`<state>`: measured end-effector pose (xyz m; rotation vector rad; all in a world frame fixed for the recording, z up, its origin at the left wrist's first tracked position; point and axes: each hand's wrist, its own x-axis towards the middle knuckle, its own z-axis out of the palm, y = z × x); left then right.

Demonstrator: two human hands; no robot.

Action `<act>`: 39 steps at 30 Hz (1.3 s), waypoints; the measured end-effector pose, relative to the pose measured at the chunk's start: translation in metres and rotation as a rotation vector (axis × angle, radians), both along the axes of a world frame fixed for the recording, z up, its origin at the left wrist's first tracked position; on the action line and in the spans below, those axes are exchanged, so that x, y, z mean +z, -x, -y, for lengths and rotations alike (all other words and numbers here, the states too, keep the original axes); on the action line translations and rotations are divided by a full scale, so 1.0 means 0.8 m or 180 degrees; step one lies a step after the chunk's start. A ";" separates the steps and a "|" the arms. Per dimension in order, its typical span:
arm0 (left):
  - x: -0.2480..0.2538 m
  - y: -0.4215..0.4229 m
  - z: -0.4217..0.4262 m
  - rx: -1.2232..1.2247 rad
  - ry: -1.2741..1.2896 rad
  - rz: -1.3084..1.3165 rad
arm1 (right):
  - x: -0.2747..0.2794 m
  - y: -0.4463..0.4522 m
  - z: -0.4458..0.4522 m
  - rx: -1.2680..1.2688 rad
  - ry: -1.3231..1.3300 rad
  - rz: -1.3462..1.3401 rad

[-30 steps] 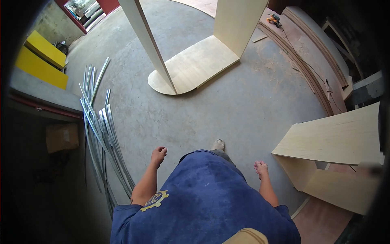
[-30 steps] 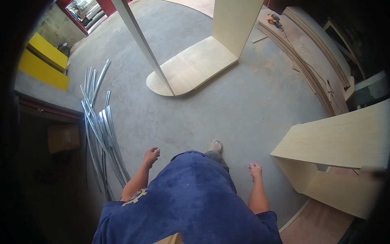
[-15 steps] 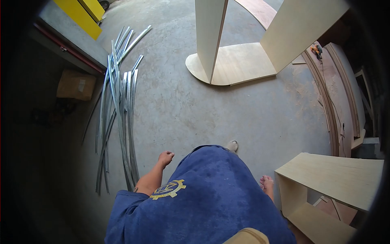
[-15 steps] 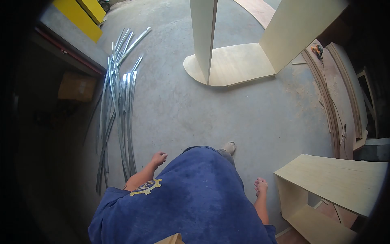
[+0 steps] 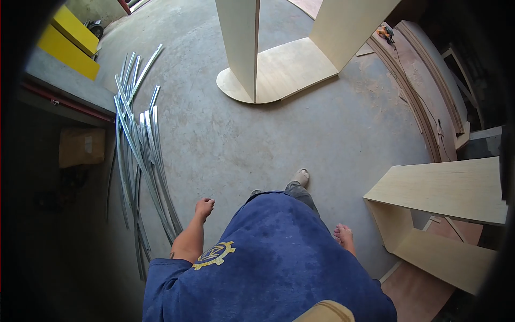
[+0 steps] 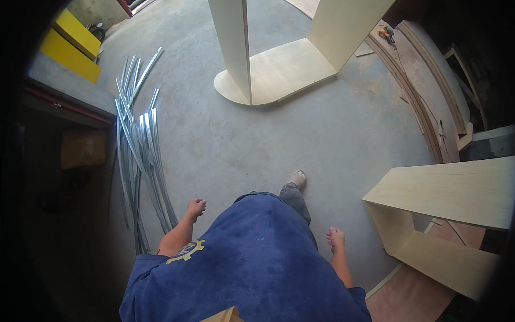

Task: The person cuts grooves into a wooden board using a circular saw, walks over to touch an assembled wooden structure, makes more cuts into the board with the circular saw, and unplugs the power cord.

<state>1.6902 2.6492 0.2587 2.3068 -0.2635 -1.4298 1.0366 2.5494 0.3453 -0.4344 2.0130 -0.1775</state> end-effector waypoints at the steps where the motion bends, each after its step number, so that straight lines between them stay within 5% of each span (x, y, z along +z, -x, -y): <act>1: -0.003 0.000 0.010 0.0077 0.0082 -0.0132 | -0.001 0.002 -0.007 -0.0065 -0.0020 -0.0011; 15: 0.080 0.125 0.277 -0.1336 -0.0312 -0.0053 | -0.040 0.066 0.076 -0.0744 0.0062 0.0091; 17: 0.043 0.126 0.319 -0.0967 -0.0176 -0.0352 | -0.037 0.083 0.099 -0.0793 0.0017 0.0097; 28: 0.069 0.213 0.589 -0.1102 0.0521 -0.0286 | -0.020 0.183 0.221 -0.1199 0.0328 -0.0269; 35: -0.011 0.165 0.661 -0.2423 0.0291 0.0350 | -0.022 0.130 0.291 -0.1748 0.0511 0.0047; 39: 0.005 0.125 0.721 -0.2409 0.0145 0.0566 | 0.030 0.041 0.346 -0.1459 0.0402 -0.0031</act>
